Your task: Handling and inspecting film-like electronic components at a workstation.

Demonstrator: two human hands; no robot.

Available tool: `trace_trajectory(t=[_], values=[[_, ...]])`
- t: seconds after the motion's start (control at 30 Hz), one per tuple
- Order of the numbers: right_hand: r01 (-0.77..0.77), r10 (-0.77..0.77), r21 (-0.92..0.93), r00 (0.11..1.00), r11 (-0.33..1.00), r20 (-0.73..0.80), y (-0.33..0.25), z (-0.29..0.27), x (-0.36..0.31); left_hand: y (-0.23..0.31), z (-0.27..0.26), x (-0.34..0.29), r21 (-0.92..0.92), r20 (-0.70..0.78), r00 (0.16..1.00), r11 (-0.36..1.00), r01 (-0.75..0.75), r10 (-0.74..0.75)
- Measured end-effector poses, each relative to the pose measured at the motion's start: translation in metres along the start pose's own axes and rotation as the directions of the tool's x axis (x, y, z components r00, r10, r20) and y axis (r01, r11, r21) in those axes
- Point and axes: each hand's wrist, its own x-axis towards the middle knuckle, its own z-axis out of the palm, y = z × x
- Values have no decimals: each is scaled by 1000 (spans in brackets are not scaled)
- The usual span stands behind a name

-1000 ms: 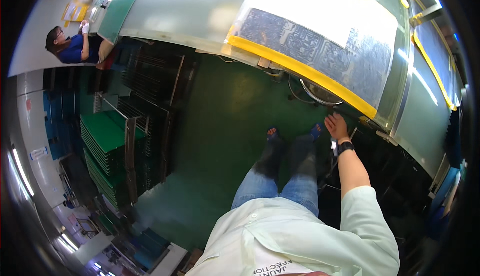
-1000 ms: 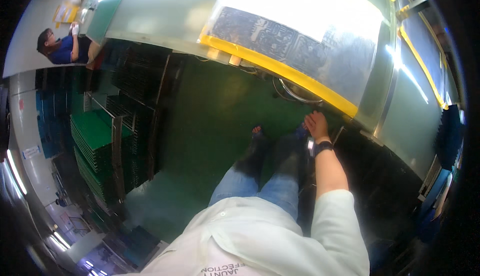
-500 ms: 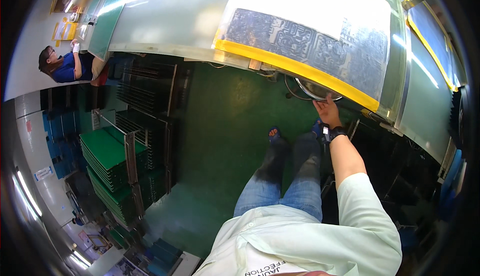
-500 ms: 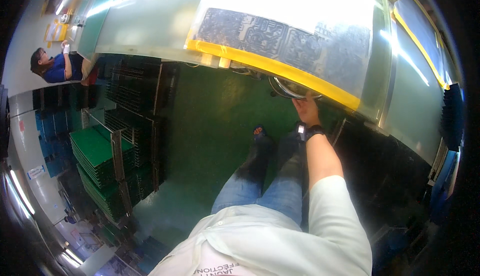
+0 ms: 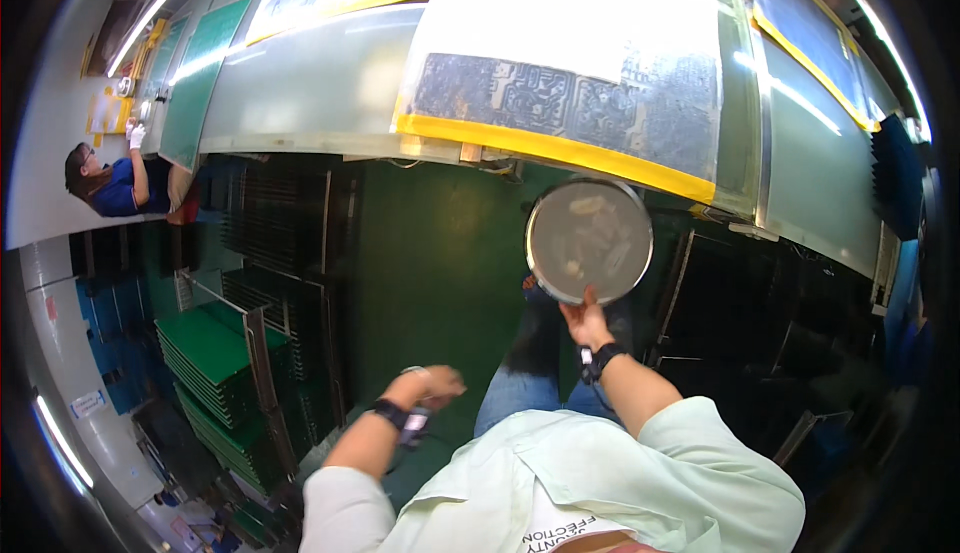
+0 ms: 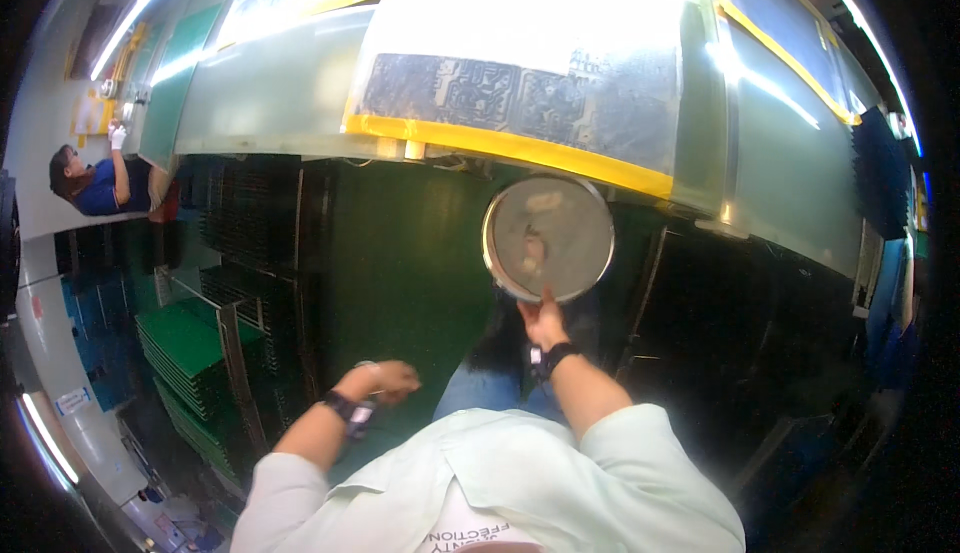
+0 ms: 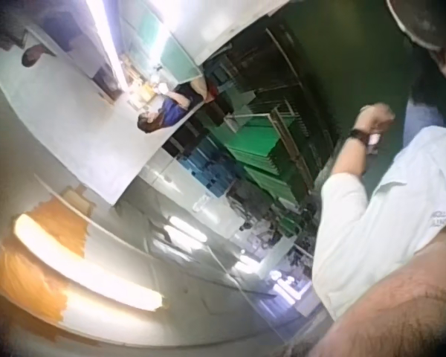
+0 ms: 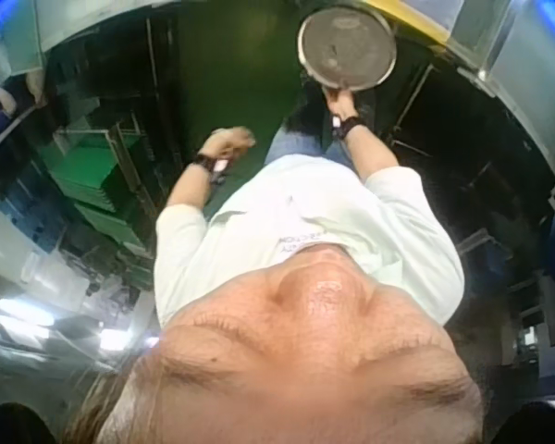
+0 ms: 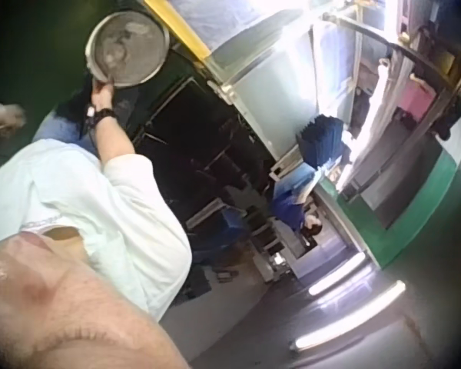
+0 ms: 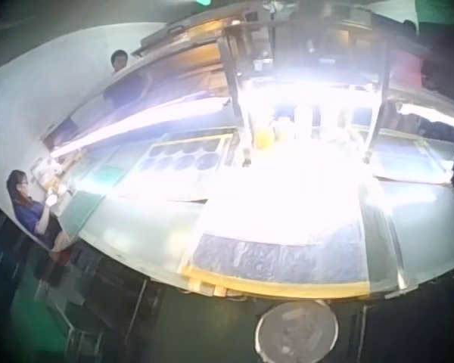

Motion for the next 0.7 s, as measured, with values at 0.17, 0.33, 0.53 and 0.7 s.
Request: trace_trajectory(t=[0.17, 0.33, 0.53, 0.7], values=[[-95, 95, 24, 995, 995, -11, 37, -36, -20, 112, 7, 85, -125, -875, 478, 919, -374, 75], [-245, 244, -7, 966, 969, -92, 24, -38, -33, 157, 22, 134, -896, -399, 913, 245, -370, -80], [-285, 340, -593, 940, 753, -20, -60, -50, -85, 163, 44, 185, -950, -311, 949, 21, -310, -56], [176, -1, -692, 970, 700, 245, -202, -49, -154, 198, 54, 180, -897, -389, 914, -179, -404, -113]])
